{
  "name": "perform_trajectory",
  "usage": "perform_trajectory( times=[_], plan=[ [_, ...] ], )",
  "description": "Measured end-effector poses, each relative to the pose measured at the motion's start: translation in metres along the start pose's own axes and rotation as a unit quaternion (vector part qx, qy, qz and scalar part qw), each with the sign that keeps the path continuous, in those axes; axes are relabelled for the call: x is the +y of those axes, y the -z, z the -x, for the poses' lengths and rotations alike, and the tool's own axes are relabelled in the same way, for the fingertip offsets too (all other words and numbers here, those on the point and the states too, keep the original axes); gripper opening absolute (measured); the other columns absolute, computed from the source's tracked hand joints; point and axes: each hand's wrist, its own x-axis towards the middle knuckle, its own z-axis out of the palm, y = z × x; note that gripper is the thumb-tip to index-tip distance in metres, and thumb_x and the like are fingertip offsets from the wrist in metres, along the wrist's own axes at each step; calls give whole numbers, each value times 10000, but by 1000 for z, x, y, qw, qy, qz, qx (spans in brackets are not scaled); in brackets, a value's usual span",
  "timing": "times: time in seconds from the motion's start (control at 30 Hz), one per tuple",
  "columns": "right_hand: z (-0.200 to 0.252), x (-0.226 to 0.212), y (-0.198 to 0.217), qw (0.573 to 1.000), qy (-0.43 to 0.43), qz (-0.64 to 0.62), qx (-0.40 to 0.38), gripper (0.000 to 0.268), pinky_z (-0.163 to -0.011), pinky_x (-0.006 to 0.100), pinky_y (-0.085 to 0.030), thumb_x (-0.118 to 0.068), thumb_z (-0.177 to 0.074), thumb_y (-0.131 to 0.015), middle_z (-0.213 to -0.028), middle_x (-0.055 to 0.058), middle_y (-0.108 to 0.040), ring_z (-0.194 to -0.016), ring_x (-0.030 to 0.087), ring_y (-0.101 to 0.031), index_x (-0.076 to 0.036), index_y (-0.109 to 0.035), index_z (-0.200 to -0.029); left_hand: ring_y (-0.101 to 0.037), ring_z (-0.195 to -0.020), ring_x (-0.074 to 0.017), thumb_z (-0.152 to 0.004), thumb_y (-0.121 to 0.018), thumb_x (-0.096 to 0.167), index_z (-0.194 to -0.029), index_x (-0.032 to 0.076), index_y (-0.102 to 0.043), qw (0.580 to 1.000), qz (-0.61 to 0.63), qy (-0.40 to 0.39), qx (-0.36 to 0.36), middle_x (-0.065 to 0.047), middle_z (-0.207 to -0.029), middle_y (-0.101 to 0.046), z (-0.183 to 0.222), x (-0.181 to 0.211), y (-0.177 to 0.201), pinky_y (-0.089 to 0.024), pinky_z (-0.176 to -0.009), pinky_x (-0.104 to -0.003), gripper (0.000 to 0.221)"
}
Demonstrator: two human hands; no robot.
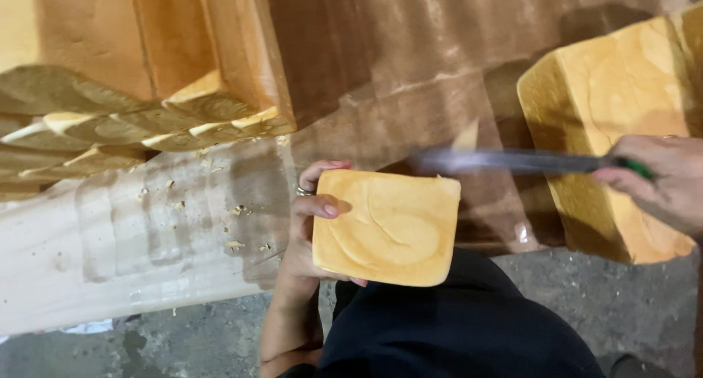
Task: The person trims the crusts and surfaces of multiple bread loaves using a serrated knife, handling each loaf by hand on a workbench and moving them between stacks.
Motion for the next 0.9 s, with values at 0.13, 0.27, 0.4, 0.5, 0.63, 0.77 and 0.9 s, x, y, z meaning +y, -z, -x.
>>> perform_trajectory(
  times=[0.13,0.27,0.4,0.5,0.63,0.77,0.9],
  plan=[
    [-8,-6,-5,994,-94,49,-24,308,-587,279,-550,-359,-1001,-634,-814,49,-667,-671,143,-637,-93,-734,-1122,-378,-1460,-314,-577,-1002,379,-1412,303,-515,1000,-3,-11,-24,-142,-1546,-373,3,-4,2,-392,-1224,-443,971],
    [-39,-37,-37,935,87,-330,-93,470,-726,229,-596,-324,-993,-663,-865,-11,-659,-835,110,-625,-111,-715,-1409,-278,-1573,-369,-640,-1005,456,-1686,212,-208,998,-12,47,-47,-180,-1741,-186,2,-20,-13,-322,-1313,-476,1337],
    [-43,-66,-43,947,-61,-312,-41,318,-740,289,-520,-179,-998,-669,-1039,101,-748,-884,146,-665,-8,-695,-1265,-99,-1656,-404,-803,-918,517,-1719,72,-9,987,-85,73,-117,-206,-1794,-28,10,-57,-19,-173,-1374,-505,1365],
    [-54,-64,-38,940,-68,-334,19,330,-709,273,-533,-225,-1031,-606,-974,57,-726,-819,105,-670,13,-692,-1242,-120,-1617,-453,-750,-771,678,-1687,11,-105,933,-313,97,-146,-259,-1760,-139,31,-97,1,-128,-1337,-589,1329],
    [-71,-67,-55,910,-12,-410,58,322,-689,268,-519,-218,-1037,-603,-958,49,-708,-796,100,-652,7,-686,-1253,-50,-1545,-505,-693,-632,848,-1574,-45,-198,755,-570,224,-234,-282,-1657,-189,64,-141,23,23,-1201,-670,1327],
    [-79,-89,-81,880,-23,-468,77,314,-670,263,-505,-211,-1044,-600,-943,41,-690,-773,95,-633,0,-679,-1263,-98,-1533,-529,-792,-601,842,-1538,-50,-335,764,-599,164,-174,-337,-1605,-249,72,-164,18,15,-1178,-679,1193],
    [-80,-100,-97,861,-36,-503,67,307,-650,259,-491,-204,-1050,-597,-927,33,-671,-750,90,-615,-6,-672,-1274,-425,-1471,-378,-939,-472,732,-1534,-1,-450,926,-265,263,-52,-257,-1547,-496,69,-171,3,-279,-1249,-507,944]
  ],
)
